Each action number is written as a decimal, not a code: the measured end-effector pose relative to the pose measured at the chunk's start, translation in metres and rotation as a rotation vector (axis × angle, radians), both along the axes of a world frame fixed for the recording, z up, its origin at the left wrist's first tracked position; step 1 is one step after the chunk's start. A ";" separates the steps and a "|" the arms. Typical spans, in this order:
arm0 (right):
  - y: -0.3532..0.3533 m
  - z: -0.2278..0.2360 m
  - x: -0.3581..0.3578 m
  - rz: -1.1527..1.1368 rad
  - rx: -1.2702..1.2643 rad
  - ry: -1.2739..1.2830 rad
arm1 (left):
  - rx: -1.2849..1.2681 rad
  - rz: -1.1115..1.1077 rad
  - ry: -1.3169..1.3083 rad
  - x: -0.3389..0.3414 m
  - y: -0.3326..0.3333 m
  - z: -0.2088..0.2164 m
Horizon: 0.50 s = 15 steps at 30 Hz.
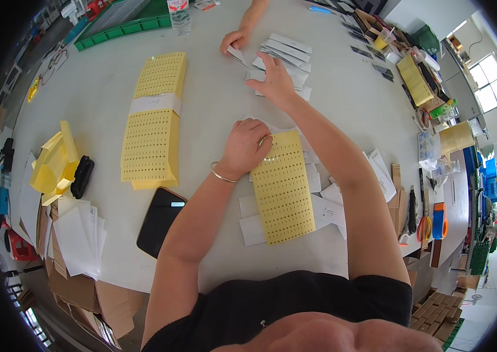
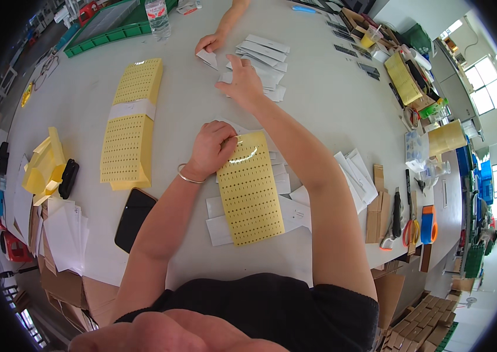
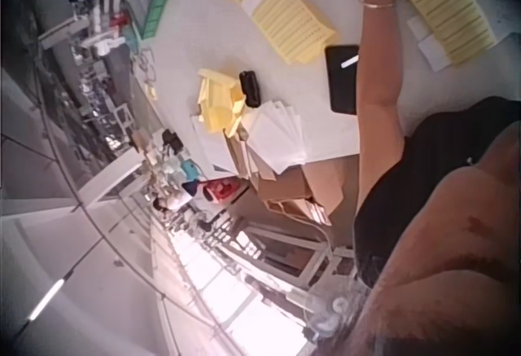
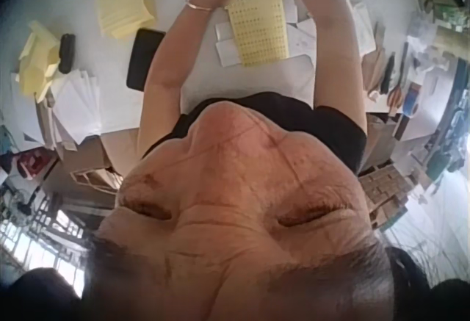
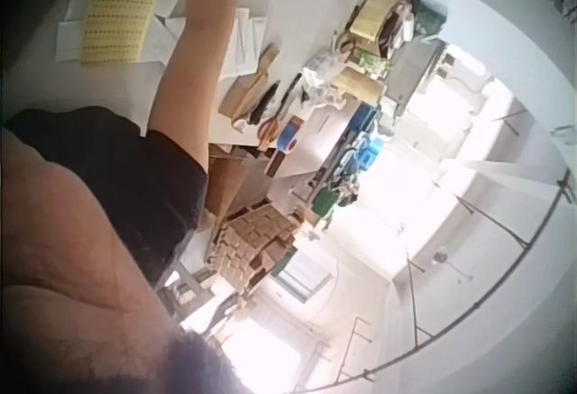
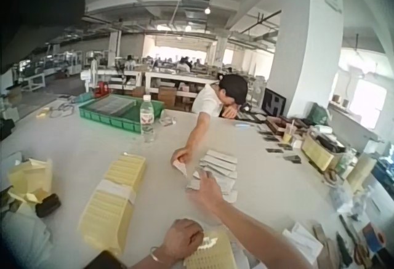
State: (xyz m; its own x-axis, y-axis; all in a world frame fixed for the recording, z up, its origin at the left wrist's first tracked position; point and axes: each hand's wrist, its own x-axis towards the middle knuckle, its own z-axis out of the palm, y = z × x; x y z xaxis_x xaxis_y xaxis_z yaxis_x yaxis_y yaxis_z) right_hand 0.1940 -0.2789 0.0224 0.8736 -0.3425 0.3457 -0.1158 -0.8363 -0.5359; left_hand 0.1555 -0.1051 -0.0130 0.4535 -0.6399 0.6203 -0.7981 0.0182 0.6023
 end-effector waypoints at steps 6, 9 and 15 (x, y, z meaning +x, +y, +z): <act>0.005 -0.005 0.023 0.106 -0.054 -0.080 | 0.011 0.010 0.002 0.000 0.001 -0.001; 0.003 -0.009 0.031 0.110 -0.054 -0.114 | 0.011 0.012 0.002 0.000 0.001 -0.002; -0.023 -0.017 0.024 -0.093 0.182 -0.287 | 0.040 0.006 0.002 0.000 0.002 0.001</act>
